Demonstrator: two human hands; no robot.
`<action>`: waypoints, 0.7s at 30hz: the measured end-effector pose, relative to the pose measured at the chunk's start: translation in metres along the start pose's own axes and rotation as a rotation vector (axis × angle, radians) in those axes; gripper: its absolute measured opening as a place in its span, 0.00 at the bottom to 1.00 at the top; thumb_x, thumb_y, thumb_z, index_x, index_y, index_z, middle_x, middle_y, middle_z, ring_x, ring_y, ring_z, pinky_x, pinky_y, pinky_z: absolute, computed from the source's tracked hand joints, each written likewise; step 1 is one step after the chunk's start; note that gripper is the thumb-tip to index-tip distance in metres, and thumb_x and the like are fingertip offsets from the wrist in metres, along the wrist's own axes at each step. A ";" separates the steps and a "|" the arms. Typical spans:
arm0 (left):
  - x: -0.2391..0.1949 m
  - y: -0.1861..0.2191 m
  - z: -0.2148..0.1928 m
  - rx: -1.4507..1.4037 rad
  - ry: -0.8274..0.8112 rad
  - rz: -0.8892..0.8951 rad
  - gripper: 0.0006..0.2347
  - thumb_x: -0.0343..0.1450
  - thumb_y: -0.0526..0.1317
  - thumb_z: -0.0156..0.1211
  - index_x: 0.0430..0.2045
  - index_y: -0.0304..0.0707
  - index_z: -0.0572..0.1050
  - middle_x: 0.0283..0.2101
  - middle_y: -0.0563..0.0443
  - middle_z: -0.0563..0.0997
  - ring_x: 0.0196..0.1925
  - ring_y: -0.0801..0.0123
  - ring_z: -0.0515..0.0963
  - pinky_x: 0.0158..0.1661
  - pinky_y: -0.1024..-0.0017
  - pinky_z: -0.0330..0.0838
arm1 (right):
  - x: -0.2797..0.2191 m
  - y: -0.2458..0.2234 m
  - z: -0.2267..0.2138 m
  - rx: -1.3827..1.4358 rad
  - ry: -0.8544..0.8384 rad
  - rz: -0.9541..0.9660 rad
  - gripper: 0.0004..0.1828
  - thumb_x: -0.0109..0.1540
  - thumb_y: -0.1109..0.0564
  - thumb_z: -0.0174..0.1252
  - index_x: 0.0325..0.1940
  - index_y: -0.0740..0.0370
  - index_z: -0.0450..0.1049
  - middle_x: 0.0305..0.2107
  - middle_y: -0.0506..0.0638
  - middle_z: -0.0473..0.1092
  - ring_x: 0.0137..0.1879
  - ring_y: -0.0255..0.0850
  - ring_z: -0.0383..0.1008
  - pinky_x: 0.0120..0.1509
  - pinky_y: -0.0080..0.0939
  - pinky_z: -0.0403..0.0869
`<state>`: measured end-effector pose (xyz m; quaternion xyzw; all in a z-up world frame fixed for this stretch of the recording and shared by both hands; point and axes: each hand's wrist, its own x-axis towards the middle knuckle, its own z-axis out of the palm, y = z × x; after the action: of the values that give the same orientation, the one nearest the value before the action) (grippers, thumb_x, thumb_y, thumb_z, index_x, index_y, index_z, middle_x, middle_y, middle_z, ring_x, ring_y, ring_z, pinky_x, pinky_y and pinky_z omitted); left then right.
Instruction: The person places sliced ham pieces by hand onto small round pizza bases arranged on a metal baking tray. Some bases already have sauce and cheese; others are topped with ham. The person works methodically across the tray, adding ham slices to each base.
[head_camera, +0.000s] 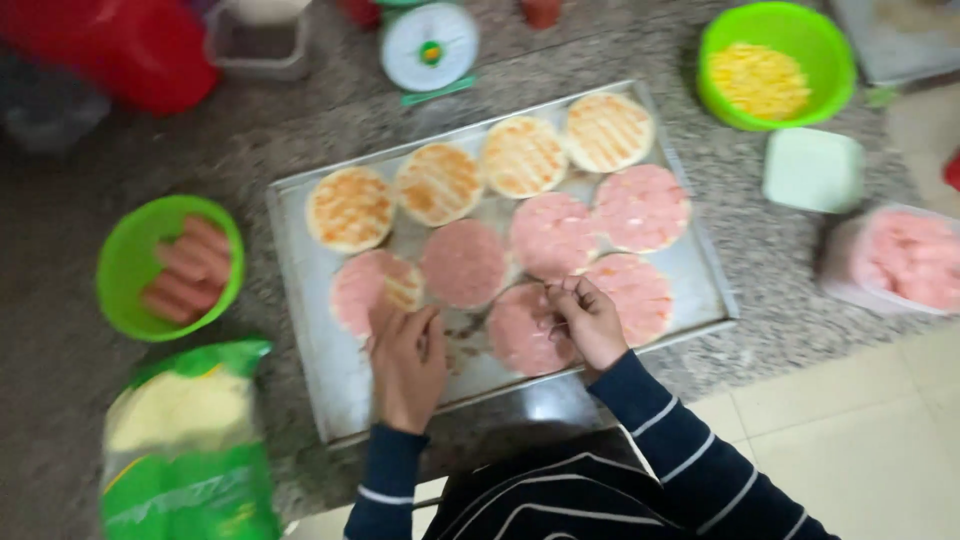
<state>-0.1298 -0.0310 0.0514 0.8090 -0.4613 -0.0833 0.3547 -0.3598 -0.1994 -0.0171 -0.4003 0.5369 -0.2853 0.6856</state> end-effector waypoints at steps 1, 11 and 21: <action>0.005 0.011 0.008 -0.011 -0.009 0.020 0.10 0.81 0.44 0.61 0.47 0.47 0.89 0.37 0.52 0.85 0.43 0.55 0.87 0.50 0.59 0.72 | -0.003 -0.022 -0.015 0.008 0.021 -0.011 0.07 0.72 0.57 0.65 0.50 0.64 0.80 0.34 0.57 0.77 0.32 0.48 0.84 0.29 0.43 0.86; 0.012 0.204 0.100 -0.161 -0.171 0.235 0.12 0.81 0.43 0.60 0.44 0.38 0.90 0.32 0.47 0.86 0.37 0.52 0.87 0.45 0.59 0.76 | 0.017 -0.122 -0.317 -0.243 0.326 -0.349 0.06 0.75 0.56 0.62 0.54 0.59 0.79 0.35 0.55 0.78 0.30 0.42 0.79 0.30 0.37 0.77; 0.001 0.291 0.178 -0.112 -0.278 0.319 0.13 0.82 0.48 0.61 0.50 0.45 0.88 0.35 0.50 0.86 0.46 0.51 0.85 0.51 0.56 0.71 | 0.038 -0.185 -0.499 -1.539 0.307 -0.415 0.21 0.73 0.49 0.62 0.69 0.30 0.81 0.55 0.45 0.78 0.66 0.50 0.80 0.68 0.53 0.84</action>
<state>-0.4118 -0.2148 0.1102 0.6854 -0.6226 -0.1623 0.3409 -0.8244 -0.4472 0.0706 -0.8075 0.5857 -0.0091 0.0701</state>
